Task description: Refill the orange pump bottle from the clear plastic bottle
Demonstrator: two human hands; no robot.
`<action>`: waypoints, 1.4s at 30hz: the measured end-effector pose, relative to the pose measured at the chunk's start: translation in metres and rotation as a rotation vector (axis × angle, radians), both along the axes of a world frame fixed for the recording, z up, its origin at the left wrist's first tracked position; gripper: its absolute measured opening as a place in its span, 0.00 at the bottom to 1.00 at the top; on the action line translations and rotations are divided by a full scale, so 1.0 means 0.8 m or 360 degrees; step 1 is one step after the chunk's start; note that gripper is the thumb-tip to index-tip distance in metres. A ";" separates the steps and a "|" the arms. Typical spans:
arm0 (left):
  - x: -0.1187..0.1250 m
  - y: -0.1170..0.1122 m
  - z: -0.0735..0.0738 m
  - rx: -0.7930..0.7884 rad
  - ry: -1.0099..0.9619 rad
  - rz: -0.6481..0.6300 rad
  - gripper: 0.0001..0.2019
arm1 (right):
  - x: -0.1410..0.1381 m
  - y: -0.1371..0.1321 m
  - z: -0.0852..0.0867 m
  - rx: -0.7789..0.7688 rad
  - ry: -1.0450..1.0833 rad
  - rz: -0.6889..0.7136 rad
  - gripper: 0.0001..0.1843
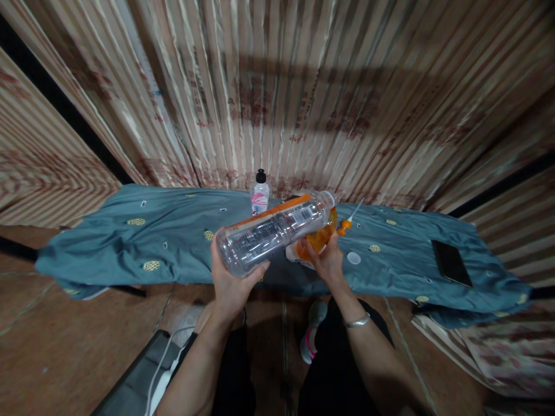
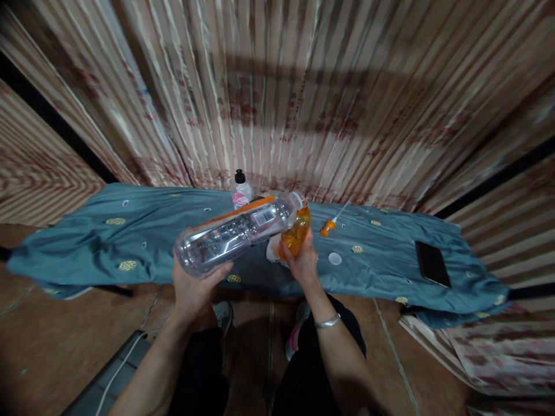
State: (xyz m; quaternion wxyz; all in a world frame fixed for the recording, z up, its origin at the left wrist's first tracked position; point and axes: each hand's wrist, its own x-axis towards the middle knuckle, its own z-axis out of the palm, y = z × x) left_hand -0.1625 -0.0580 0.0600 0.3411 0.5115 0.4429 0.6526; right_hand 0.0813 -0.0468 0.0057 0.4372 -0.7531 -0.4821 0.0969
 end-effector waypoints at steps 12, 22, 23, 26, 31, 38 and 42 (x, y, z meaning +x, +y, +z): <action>0.002 0.002 -0.005 0.0023 -0.0006 -0.0027 0.54 | -0.001 -0.001 0.004 0.0012 -0.0003 0.0015 0.49; 0.003 0.001 -0.003 0.0007 -0.0051 -0.0024 0.55 | -0.002 -0.002 0.003 0.0041 -0.0012 0.0043 0.46; 0.003 0.001 -0.002 0.0004 -0.0051 -0.0022 0.55 | -0.001 -0.002 0.003 0.0049 -0.0018 0.0047 0.46; 0.003 0.000 0.000 0.0007 -0.0061 -0.0025 0.54 | 0.000 -0.001 0.001 0.0041 -0.0030 0.0031 0.48; 0.003 0.000 0.000 0.0026 -0.0057 -0.0026 0.53 | 0.000 -0.001 0.001 0.0014 -0.0046 0.0010 0.51; 0.003 0.000 -0.003 0.0015 -0.0048 -0.0023 0.55 | -0.001 0.000 0.001 -0.0006 -0.0047 -0.0004 0.52; 0.003 0.001 -0.002 0.0039 -0.0014 -0.0021 0.53 | 0.000 0.000 -0.001 0.0022 -0.0069 -0.0009 0.50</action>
